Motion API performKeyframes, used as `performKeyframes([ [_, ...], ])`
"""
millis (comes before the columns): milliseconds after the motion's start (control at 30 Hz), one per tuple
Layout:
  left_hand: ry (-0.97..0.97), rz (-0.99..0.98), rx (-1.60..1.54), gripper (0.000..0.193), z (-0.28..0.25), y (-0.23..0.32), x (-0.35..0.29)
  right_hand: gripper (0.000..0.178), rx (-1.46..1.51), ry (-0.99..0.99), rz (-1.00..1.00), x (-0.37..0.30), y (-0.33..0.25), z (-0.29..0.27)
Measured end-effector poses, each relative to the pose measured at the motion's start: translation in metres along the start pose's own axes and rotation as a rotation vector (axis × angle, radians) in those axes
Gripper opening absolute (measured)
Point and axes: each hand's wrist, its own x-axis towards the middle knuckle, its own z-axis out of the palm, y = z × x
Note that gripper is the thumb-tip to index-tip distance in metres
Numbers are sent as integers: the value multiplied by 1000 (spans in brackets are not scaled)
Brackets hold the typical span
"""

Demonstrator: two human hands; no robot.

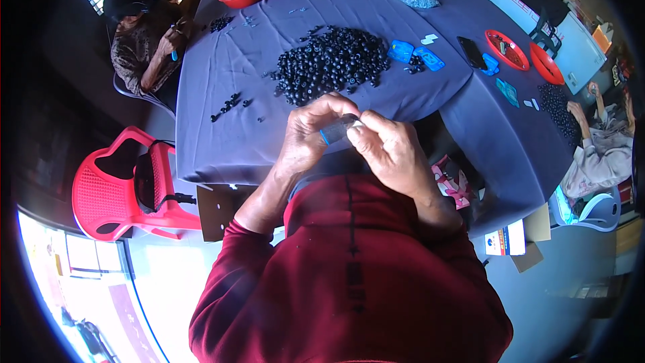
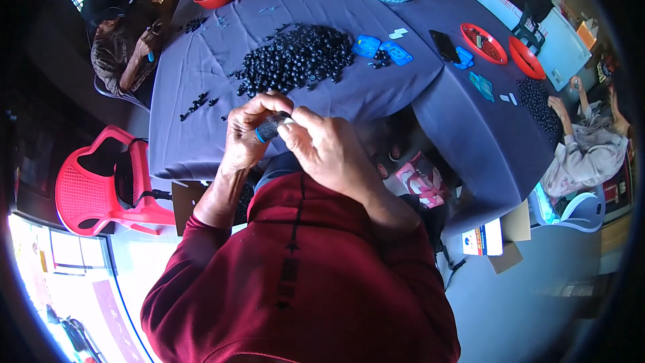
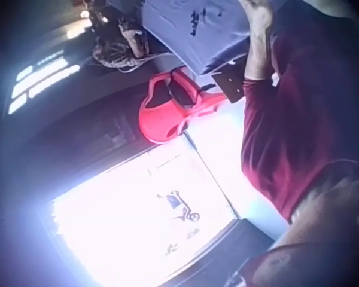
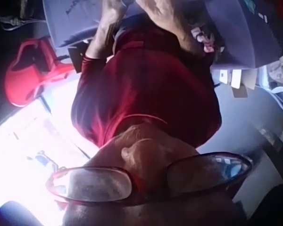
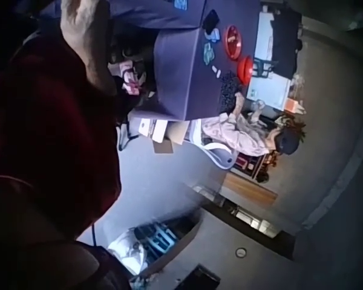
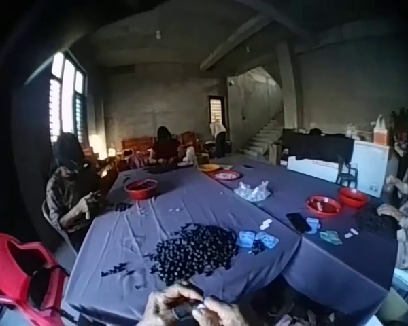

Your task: The person joins small black plastic outer casings with white internal plastic components by hand.

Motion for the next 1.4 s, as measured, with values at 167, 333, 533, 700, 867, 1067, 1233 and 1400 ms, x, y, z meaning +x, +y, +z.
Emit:
performKeyframes([
  [167, 5, 24, -81, 14, 2, -2, 0, 23, 111, -45, 58, -1, -2, -3],
  [333, -25, -9, -390, 16, 3, -4, 0, 28, 388, 165, 84, 4, -4, -9],
  [533, -46, 39, -269, 16, 10, -1, -2, 30, 105, 208, -33, 5, -3, 2],
  [700, -84, 63, -167, 17, 7, -1, -1, 30, 46, 159, -13, 3, 0, -5],
  [867, -92, 53, -245, 18, 7, -3, -1, 25, 214, 45, 70, 3, -1, -10],
  [1067, -72, -37, -401, 17, 7, 0, -2, 25, 223, 18, 43, 2, 0, -11],
  [1233, -120, -66, -574, 23, 2, 1, 2, 25, 304, 39, 16, 2, -3, -9],
  [1400, -57, -21, -674, 40, -3, -8, 2, 24, 293, 27, 33, 4, -4, -8],
])
